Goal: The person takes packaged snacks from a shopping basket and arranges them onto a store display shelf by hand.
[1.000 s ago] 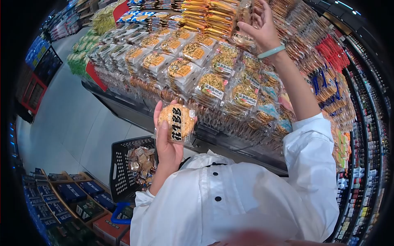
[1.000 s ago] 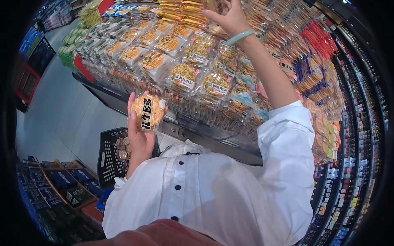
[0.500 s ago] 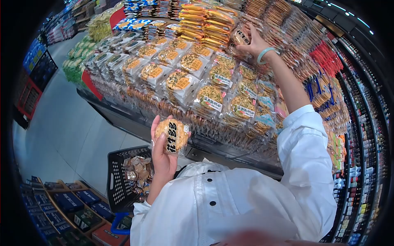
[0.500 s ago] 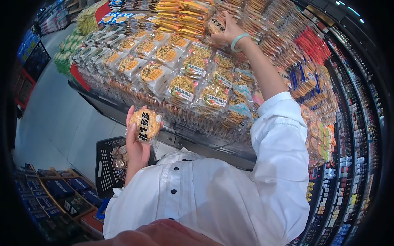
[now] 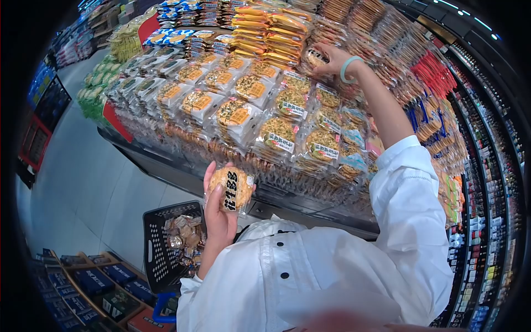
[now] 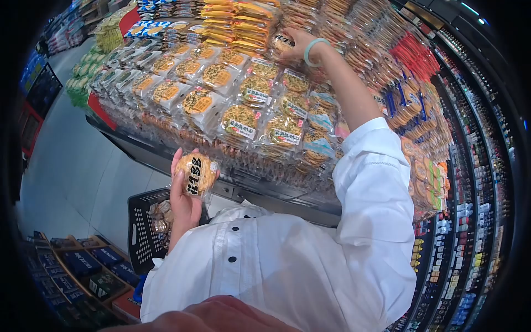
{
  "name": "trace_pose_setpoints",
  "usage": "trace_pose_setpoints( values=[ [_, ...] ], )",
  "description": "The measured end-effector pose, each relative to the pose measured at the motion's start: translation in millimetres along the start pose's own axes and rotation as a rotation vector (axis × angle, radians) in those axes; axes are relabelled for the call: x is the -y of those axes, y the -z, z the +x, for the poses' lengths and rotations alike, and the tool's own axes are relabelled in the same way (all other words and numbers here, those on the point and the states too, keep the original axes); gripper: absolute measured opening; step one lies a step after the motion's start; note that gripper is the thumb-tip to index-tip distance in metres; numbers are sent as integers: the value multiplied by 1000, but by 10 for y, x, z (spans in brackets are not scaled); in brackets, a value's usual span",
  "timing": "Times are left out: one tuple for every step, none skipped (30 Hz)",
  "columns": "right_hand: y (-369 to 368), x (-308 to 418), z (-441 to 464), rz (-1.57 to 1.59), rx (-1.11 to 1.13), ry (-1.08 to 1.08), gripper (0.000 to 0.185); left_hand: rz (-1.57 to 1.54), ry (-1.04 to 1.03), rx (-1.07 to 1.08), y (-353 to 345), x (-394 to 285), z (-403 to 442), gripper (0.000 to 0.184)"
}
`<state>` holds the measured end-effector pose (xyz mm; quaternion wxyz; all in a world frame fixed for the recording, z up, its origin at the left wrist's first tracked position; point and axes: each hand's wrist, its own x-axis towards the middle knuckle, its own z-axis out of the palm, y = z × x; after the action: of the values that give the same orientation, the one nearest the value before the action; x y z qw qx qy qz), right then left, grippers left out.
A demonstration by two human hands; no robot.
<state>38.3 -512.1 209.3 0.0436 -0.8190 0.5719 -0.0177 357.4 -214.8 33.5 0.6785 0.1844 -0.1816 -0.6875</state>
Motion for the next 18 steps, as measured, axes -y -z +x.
trace_pose_setpoints(
  values=[
    [12, 15, -1, -13, 19, -15, 95, 0, 7, -6, 1, 4, -4, 54],
    [26, 30, 12, -35, 44, -26, 95, 1, 14, -12, 3, 6, -10, 53],
    [43, 50, 33, -57, 68, -37, 95, 1, 20, -18, 4, 7, -16, 53],
    [57, 71, 48, -79, 92, -48, 95, 27, 19, -13, 17, 14, -22, 52],
    [63, 85, 50, -87, 103, -61, 95, 53, 19, -8, 38, 28, -25, 52],
    [72, 109, 46, -94, 115, -75, 94, 79, 19, -3, 49, 38, -31, 52],
    [79, 132, 45, -102, 127, -88, 94, 80, 26, -3, 50, 39, -34, 52],
    [89, 154, 39, -120, 134, -87, 94, 81, 33, -3, 50, 39, -39, 52],
    [101, 181, 27, -138, 141, -85, 93, 82, 39, -3, 52, 40, -47, 52],
    [114, 209, 16, -156, 148, -83, 92, 83, 43, -2, 56, 44, -58, 52],
    [125, 236, 4, -155, 161, -102, 92, 84, 48, -1, 63, 48, -67, 52],
    [138, 278, -21, -152, 175, -122, 91, 86, 53, 1, 71, 51, -79, 52],
    [142, 304, -34, -149, 188, -143, 91, 84, 64, -3, 83, 57, -84, 52],
    [135, 308, -26, -155, 188, -148, 91, 81, 75, -6, 95, 64, -85, 52],
    [124, 305, -13, -161, 188, -154, 91, 78, 86, -9, 99, 66, -86, 52],
    [114, 298, -13, -166, 187, -160, 92, 58, 102, -11, 88, 60, -94, 52],
    [104, 286, -24, -186, 168, -147, 92, 38, 118, -12, 70, 50, -105, 52],
    [98, 281, -40, -206, 151, -134, 92, 17, 133, -14, 59, 46, -112, 52]
  ],
)
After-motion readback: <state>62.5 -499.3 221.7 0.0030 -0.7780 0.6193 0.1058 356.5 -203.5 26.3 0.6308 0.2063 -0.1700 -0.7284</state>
